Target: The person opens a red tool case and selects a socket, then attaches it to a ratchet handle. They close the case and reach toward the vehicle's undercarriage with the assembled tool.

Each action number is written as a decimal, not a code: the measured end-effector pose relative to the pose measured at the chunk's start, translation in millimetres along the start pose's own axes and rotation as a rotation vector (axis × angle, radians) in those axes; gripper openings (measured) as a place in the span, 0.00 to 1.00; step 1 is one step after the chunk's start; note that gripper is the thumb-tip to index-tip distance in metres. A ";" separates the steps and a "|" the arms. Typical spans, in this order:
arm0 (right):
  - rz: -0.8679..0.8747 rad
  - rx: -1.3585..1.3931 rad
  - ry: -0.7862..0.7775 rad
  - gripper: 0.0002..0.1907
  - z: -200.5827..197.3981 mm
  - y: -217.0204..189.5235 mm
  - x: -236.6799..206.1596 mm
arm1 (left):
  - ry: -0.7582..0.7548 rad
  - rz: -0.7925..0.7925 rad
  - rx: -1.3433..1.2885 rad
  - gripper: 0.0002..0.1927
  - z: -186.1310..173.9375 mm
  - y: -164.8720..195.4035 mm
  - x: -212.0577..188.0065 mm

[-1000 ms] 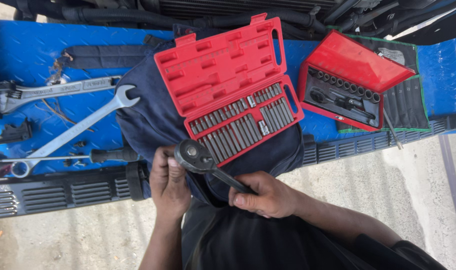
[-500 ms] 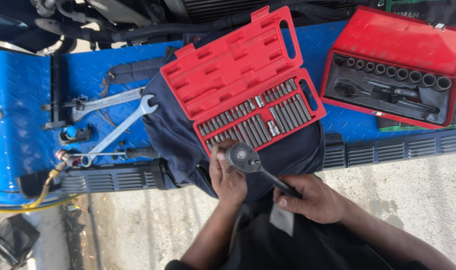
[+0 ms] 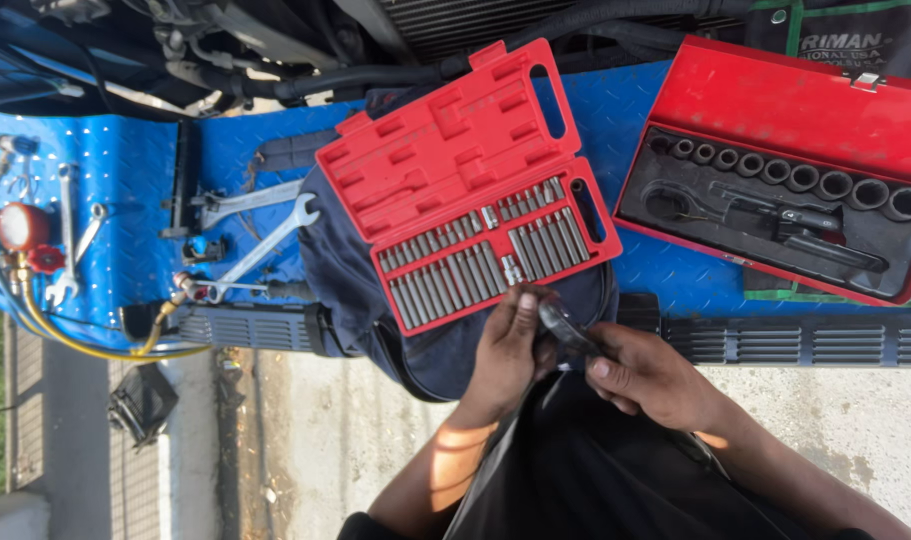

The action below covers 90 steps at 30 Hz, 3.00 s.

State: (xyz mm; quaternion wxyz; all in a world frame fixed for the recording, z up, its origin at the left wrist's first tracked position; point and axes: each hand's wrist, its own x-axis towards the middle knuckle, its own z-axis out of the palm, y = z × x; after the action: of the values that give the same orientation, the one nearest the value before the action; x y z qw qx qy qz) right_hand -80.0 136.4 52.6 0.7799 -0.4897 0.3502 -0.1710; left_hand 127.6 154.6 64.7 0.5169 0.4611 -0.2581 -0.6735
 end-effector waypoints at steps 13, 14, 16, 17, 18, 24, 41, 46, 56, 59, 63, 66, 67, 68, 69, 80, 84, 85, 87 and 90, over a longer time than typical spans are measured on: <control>0.230 0.292 0.248 0.35 -124.8 47.1 -11.5 | 0.466 0.103 0.972 0.10 28.0 18.9 43.5; 0.267 0.305 0.251 0.34 -135.4 49.9 -10.0 | 0.388 0.152 0.962 0.10 38.3 12.6 50.3; 0.334 0.332 0.223 0.33 -145.9 52.9 -6.3 | 0.275 0.273 0.987 0.10 54.4 6.3 56.3; 0.351 0.289 0.217 0.33 -148.0 53.7 -4.7 | 0.238 0.348 1.024 0.09 61.2 4.3 59.9; 0.363 0.244 0.211 0.33 -149.1 53.9 -3.3 | 0.199 0.426 1.064 0.08 65.8 4.2 62.5; 0.329 -0.085 0.095 0.29 -141.7 56.6 2.7 | 0.181 0.216 1.021 0.10 75.4 7.1 64.8; 0.255 -0.001 0.145 0.25 -140.9 47.6 -2.8 | 0.143 0.383 1.565 0.25 48.8 8.3 106.7; 0.337 0.032 0.268 0.26 -130.6 46.0 -0.9 | 0.318 0.560 1.469 0.20 6.0 60.9 125.2; 0.336 0.057 0.384 0.26 -99.9 44.9 9.3 | 0.348 0.524 1.502 0.14 -129.1 204.2 148.5; 0.347 0.065 0.439 0.26 -92.0 43.9 13.3 | 0.246 0.634 1.361 0.09 -142.5 210.8 132.9; 0.410 0.046 0.515 0.26 -83.9 42.3 19.7 | 0.167 0.868 1.404 0.06 -147.7 215.3 97.4; 0.440 0.051 0.545 0.26 -79.6 41.8 24.4 | 0.101 0.883 1.339 0.06 -146.3 223.1 73.6; 0.440 0.057 0.549 0.26 -78.4 41.7 25.8 | 0.067 0.809 1.293 0.07 -147.0 226.8 66.6; 0.437 0.058 0.554 0.25 -77.5 41.9 27.0 | 0.034 0.735 1.248 0.07 -148.6 229.5 60.3; 0.434 0.060 0.558 0.25 -76.5 42.2 28.0 | 0.002 0.662 1.203 0.08 -150.9 231.4 54.5; 0.408 0.004 0.620 0.25 -70.6 43.1 38.6 | -0.279 0.331 1.339 0.24 -149.0 126.4 42.3; 0.448 0.019 0.627 0.24 -72.5 38.1 41.9 | -0.204 0.349 1.494 0.28 -158.3 90.5 30.7; 0.455 0.016 0.626 0.24 -73.7 36.9 42.3 | -0.203 0.388 1.538 0.29 -158.3 85.2 29.6; 0.480 0.031 0.605 0.25 -76.8 35.7 42.9 | -0.188 0.402 1.621 0.34 -153.6 76.0 29.2; 0.493 0.033 0.561 0.26 -83.1 35.7 42.3 | -0.192 0.403 1.736 0.39 -145.3 66.0 29.9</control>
State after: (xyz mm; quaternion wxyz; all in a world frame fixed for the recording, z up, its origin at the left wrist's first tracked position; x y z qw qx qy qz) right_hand -112.6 73.6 -17.8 0.6792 -0.3124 0.6547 -0.1113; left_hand 285.6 123.5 44.4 0.0708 0.5774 -0.7947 -0.1732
